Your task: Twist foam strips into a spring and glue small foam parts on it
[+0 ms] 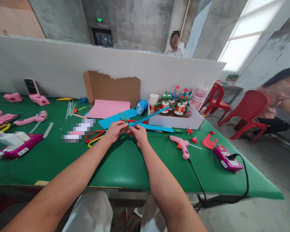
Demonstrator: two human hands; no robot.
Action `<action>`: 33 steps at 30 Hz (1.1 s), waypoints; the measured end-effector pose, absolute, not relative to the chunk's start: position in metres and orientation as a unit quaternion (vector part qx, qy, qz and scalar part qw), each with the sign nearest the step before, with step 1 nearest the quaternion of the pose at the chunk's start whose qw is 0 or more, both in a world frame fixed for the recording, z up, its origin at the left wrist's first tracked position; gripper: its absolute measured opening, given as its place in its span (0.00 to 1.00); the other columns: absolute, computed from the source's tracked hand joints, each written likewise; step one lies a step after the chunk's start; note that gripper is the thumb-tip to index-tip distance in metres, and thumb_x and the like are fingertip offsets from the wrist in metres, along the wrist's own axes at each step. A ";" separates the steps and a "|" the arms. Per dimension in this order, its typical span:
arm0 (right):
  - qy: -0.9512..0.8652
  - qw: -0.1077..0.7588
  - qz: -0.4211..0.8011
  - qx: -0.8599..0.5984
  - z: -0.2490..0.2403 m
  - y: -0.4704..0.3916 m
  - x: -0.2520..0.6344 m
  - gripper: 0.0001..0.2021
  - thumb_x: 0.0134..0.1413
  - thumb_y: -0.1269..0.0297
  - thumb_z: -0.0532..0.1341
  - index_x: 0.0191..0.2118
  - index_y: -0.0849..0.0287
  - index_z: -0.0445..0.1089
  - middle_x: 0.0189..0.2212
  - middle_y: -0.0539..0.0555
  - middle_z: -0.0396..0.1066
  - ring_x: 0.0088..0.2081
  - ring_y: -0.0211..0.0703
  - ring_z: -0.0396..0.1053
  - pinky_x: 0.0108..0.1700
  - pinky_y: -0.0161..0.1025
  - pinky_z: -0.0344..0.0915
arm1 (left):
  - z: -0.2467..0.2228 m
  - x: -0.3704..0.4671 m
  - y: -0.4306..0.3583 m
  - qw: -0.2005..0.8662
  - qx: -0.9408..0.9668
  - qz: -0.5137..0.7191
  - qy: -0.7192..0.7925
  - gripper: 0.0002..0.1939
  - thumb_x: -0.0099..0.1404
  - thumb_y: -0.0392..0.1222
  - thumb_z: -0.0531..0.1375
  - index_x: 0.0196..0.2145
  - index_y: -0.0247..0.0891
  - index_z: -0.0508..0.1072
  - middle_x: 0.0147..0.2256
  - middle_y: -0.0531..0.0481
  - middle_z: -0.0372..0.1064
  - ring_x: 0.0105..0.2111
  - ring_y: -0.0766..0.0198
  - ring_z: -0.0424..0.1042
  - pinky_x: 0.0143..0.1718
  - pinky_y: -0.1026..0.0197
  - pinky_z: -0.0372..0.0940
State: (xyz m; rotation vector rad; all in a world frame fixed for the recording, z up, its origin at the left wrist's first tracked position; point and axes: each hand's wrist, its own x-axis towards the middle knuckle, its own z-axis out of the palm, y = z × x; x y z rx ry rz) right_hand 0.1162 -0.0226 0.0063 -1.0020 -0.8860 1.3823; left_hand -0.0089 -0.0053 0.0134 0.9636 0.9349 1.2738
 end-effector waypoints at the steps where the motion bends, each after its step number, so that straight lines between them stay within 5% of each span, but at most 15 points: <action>1: -0.375 0.572 0.591 -0.427 0.006 -0.023 0.116 0.09 0.37 0.65 0.70 0.22 0.60 0.68 0.17 0.48 0.71 0.21 0.35 0.70 0.32 0.36 0.71 | 0.013 -0.009 -0.005 0.602 0.416 0.549 0.404 0.24 0.32 0.50 0.73 0.20 0.35 0.67 0.19 0.55 0.64 0.22 0.69 0.64 0.25 0.64 0.61; 21: -0.393 0.609 0.538 -0.430 0.003 -0.020 0.116 0.13 0.35 0.58 0.71 0.22 0.59 0.69 0.19 0.50 0.73 0.23 0.41 0.72 0.33 0.39 0.72 | 0.005 -0.007 -0.001 0.568 0.487 0.510 0.424 0.20 0.39 0.51 0.71 0.24 0.34 0.72 0.21 0.51 0.69 0.21 0.70 0.64 0.26 0.64 0.58; 33: -0.330 0.592 0.626 -0.386 0.002 -0.015 0.122 0.10 0.37 0.65 0.71 0.23 0.59 0.68 0.19 0.47 0.72 0.22 0.33 0.69 0.34 0.34 0.71 | 0.013 -0.011 -0.002 0.539 0.526 0.527 0.394 0.18 0.39 0.50 0.70 0.20 0.35 0.71 0.18 0.55 0.64 0.20 0.71 0.59 0.25 0.64 0.55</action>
